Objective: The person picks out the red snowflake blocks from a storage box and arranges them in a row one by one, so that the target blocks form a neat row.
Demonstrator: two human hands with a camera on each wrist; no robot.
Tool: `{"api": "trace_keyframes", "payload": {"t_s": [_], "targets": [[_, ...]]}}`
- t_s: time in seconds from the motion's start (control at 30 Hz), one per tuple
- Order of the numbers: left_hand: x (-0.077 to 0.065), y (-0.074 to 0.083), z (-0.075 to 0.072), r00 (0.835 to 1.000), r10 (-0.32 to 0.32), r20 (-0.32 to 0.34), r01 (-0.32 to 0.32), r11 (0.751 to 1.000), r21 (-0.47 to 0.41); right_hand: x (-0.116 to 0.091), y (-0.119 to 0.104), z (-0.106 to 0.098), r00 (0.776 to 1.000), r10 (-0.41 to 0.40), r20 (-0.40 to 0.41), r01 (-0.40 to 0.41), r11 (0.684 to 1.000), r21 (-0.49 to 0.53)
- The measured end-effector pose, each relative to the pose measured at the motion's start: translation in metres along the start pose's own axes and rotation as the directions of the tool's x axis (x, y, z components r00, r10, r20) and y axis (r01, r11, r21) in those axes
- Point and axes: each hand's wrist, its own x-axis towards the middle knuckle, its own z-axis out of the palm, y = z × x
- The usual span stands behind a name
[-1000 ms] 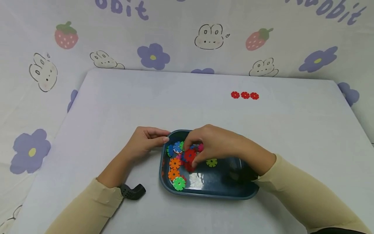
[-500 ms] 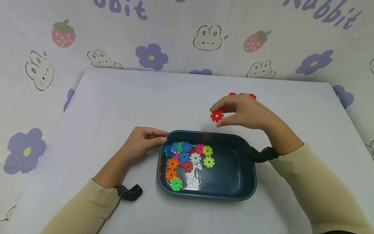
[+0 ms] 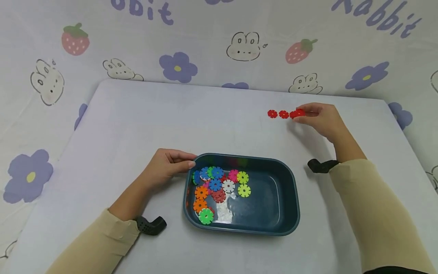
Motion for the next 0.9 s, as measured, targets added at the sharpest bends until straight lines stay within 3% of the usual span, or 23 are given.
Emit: {"api": "trace_keyframes", "payload": {"t_s": [0.2, 0.33, 0.63, 0.9], "targets": [[0.0, -0.003, -0.001, 1.0, -0.005, -0.005, 0.005, 1.0, -0.003, 0.016, 0.029, -0.003, 0.991, 0.136, -0.015, -0.136, 0.991, 0.012], [0.001, -0.004, -0.001, 1.0, 0.001, 0.0, -0.001, 1.0, -0.012, 0.023, 0.037, -0.001, 0.982, 0.186, -0.022, -0.185, 0.982, 0.047], [0.0, -0.001, 0.0, 1.0, 0.009, 0.001, -0.009, 1.0, -0.013, 0.035, 0.042, 0.001, 0.988, 0.152, -0.02, -0.153, 0.985, -0.075], [0.0, -0.001, 0.001, 1.0, 0.004, -0.003, -0.004, 1.0, -0.017, 0.034, 0.041, 0.001, 0.989, 0.15, 0.001, -0.149, 0.986, -0.08]]}}
